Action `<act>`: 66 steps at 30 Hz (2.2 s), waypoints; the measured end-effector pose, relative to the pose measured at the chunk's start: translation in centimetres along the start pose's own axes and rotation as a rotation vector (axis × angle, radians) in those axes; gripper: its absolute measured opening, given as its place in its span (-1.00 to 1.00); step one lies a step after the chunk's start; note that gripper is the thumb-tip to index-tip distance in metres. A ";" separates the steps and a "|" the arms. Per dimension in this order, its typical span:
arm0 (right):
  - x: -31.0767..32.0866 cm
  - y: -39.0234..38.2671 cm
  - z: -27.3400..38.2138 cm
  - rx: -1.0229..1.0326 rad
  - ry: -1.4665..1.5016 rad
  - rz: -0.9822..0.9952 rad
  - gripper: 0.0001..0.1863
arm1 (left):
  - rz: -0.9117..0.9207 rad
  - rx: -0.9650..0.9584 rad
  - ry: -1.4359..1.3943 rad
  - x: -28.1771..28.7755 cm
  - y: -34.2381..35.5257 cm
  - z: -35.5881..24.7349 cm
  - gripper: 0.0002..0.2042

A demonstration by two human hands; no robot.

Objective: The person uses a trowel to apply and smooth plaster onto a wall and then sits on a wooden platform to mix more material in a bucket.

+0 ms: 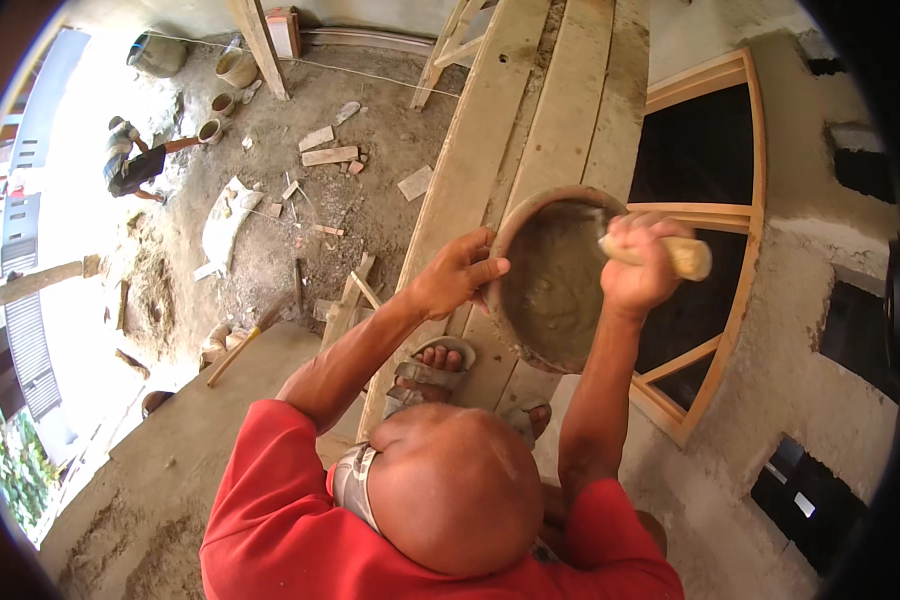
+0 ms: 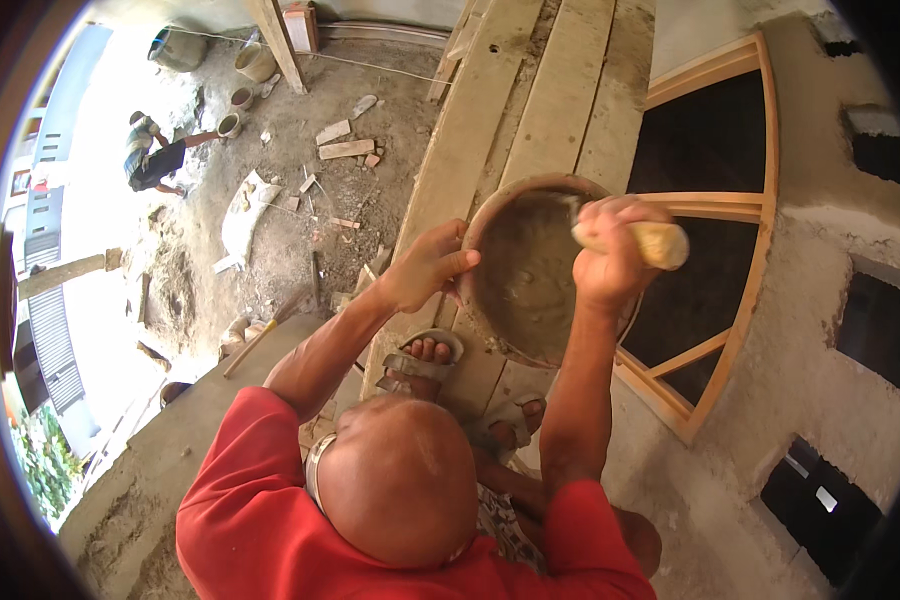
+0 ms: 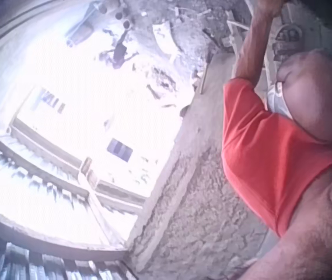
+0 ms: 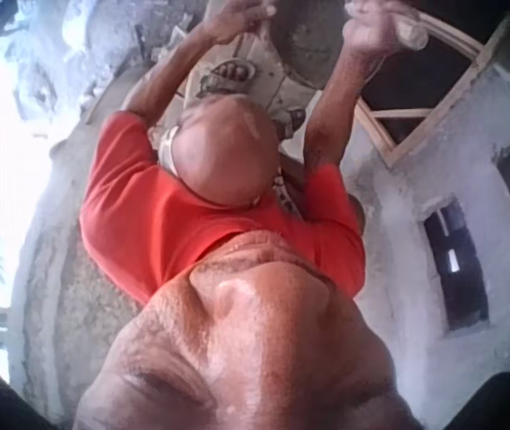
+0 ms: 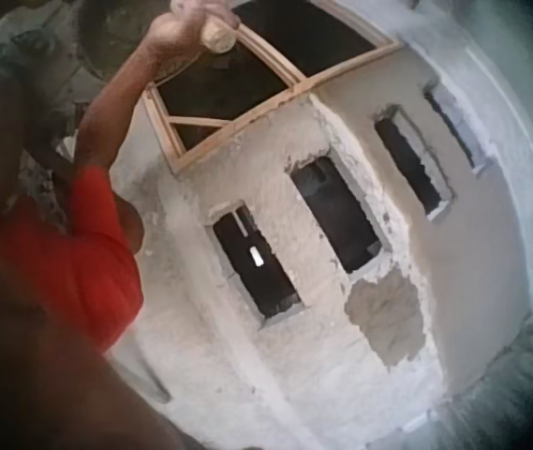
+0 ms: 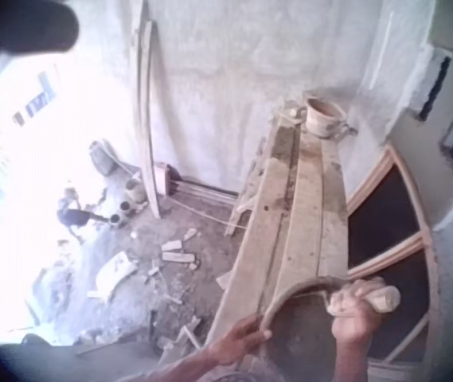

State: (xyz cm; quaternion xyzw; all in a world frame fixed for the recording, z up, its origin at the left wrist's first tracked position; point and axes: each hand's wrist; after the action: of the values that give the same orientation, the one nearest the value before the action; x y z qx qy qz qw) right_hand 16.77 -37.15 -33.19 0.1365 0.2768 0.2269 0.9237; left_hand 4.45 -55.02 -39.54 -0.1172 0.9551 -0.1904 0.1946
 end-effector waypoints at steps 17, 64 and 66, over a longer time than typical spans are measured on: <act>0.2 0.4 2.7 -0.531 -0.114 0.898 -0.81 | 0.139 0.036 -0.064 3.1 4.0 0.3 -0.81; 0.2 -0.3 8.7 -0.285 -0.264 0.087 -0.84 | -0.087 0.104 0.008 1.5 1.4 -0.1 -0.73; 0.8 1.2 8.5 -0.194 -0.069 0.068 -0.85 | -0.154 0.106 -0.028 0.8 0.9 0.2 -0.71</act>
State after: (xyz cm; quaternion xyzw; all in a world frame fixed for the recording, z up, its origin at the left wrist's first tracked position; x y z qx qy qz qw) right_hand 21.87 -36.78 -26.22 0.0635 0.2169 0.2788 0.9334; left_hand 3.72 -54.51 -40.35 -0.1824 0.9290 -0.2532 0.1988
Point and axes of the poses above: each hand's wrist, its own y-axis towards the middle knuckle, its own x-axis out of the back of the hand, z = x × y, and after that the axes turned 6 degrees about y, right-handed
